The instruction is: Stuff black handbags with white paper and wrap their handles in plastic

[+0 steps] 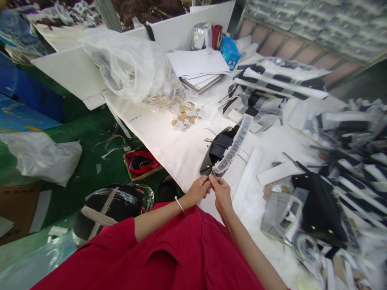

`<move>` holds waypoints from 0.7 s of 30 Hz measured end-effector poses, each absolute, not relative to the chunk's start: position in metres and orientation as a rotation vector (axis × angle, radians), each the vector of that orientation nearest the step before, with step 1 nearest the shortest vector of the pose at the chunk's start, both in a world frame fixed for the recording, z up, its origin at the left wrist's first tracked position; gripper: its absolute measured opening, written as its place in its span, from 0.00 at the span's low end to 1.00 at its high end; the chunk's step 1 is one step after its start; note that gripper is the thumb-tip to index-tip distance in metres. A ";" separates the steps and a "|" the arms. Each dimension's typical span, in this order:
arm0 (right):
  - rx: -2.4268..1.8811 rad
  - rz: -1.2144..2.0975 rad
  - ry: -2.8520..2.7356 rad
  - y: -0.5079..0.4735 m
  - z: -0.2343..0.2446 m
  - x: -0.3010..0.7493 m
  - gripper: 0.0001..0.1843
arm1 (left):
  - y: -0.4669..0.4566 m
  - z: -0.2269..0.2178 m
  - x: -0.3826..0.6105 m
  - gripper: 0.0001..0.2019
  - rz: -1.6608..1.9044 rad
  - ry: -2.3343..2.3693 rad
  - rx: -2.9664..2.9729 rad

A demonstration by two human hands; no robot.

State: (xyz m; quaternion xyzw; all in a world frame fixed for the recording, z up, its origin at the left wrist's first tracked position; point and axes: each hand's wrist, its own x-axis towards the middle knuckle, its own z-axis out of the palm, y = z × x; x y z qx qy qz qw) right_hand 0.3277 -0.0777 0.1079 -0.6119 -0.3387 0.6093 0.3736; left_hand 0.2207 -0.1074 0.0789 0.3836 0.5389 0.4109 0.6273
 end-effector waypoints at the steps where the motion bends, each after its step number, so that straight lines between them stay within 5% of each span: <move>1: -1.568 1.517 -0.871 -0.077 0.104 0.326 0.21 | -0.111 0.074 0.220 0.15 0.907 1.217 0.908; 11: -1.432 1.794 -0.846 -0.068 0.093 0.361 0.25 | -0.128 0.030 0.121 0.11 0.145 1.037 1.752; 15: -1.679 1.606 -0.900 -0.076 0.080 0.377 0.32 | -0.071 0.048 0.089 0.10 0.189 1.344 1.759; 21: -1.799 1.239 -0.918 -0.081 0.068 0.345 0.57 | 0.061 0.080 0.098 0.34 0.521 1.429 2.245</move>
